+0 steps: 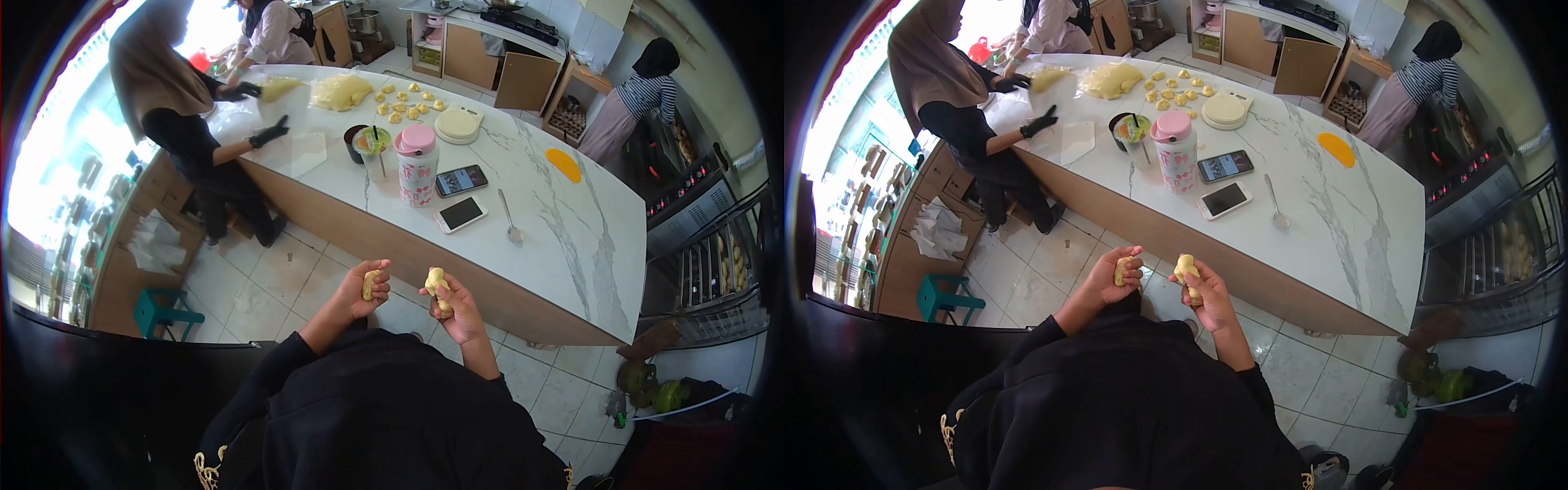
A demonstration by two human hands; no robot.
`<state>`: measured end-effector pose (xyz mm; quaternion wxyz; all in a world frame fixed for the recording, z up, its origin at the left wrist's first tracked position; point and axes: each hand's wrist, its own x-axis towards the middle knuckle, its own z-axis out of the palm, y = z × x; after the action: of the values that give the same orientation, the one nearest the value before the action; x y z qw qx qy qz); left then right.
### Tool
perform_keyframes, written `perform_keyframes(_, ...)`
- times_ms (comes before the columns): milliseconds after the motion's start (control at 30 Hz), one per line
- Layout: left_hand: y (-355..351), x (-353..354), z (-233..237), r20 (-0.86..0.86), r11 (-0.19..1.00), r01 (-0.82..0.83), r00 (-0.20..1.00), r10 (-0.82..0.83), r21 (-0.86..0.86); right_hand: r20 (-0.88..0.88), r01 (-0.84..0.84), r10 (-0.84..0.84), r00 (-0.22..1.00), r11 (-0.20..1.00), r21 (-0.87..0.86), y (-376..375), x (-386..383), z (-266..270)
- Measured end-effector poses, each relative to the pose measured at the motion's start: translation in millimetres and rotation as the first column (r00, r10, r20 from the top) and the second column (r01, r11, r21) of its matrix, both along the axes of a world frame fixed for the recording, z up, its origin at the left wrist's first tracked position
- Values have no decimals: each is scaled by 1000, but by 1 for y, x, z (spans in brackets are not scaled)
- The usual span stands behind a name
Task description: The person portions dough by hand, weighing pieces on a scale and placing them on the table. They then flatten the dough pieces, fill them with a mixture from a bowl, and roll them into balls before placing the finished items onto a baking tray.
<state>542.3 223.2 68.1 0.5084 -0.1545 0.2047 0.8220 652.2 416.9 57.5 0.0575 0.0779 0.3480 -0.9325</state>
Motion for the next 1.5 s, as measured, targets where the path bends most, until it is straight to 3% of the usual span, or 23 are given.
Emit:
perform_keyframes(300,-7,-7,-3,25,994,-76,997,79,-83,-29,18,-18,999,1000,-19,1,0,3)
perform_keyframes(367,-7,-11,-5,-28,966,-179,984,177,-186,-32,25,-26,999,999,-21,4,-3,5)
perform_keyframes(567,-29,-36,-17,-82,863,-456,890,449,-218,-86,90,-97,992,992,-87,30,-17,21)
perform_keyframes(767,-54,-100,2,-262,793,-584,803,535,-172,-188,282,-287,939,958,-58,72,-44,57)
perform_keyframes(833,-74,-143,-16,-220,909,-414,885,411,33,-203,354,-354,913,934,-37,86,-59,73)
perform_keyframes(933,-70,-190,15,-307,938,-346,896,320,-32,-281,442,-414,866,896,43,100,-96,103)
perform_keyframes(1000,-71,-242,17,-421,944,-328,862,283,-36,-360,465,-376,854,862,200,107,-133,121)
perform_keyframes(1033,-68,-269,15,-427,953,-302,867,257,-38,-363,490,-402,841,850,194,110,-154,126)
perform_keyframes(1100,-57,-315,31,-493,912,-400,815,305,-96,-321,429,-328,888,844,322,117,-201,136)
perform_keyframes(1167,-48,-366,31,-518,923,-369,814,264,-110,-295,400,-301,907,836,376,124,-256,140)
perform_keyframes(1267,-31,-431,10,-774,961,-210,633,-7,-181,-184,252,-183,966,835,490,124,-333,131)
perform_keyframes(1300,-23,-446,4,-772,962,-199,635,-18,-185,-179,259,-195,964,834,488,121,-355,125)
perform_keyframes(1367,-1,-466,-12,-855,935,-153,472,-214,-319,-36,141,-140,989,872,468,114,-391,109)
perform_keyframes(1400,7,-473,-22,-850,935,-140,478,-223,-325,-27,146,-151,988,873,465,112,-406,98)
perform_keyframes(1467,25,-488,-42,-885,852,-254,221,-410,-458,147,46,-139,979,860,508,113,-432,75)
perform_keyframes(1500,31,-495,-52,-883,831,-298,155,-444,-470,149,44,-140,979,856,515,116,-444,61)
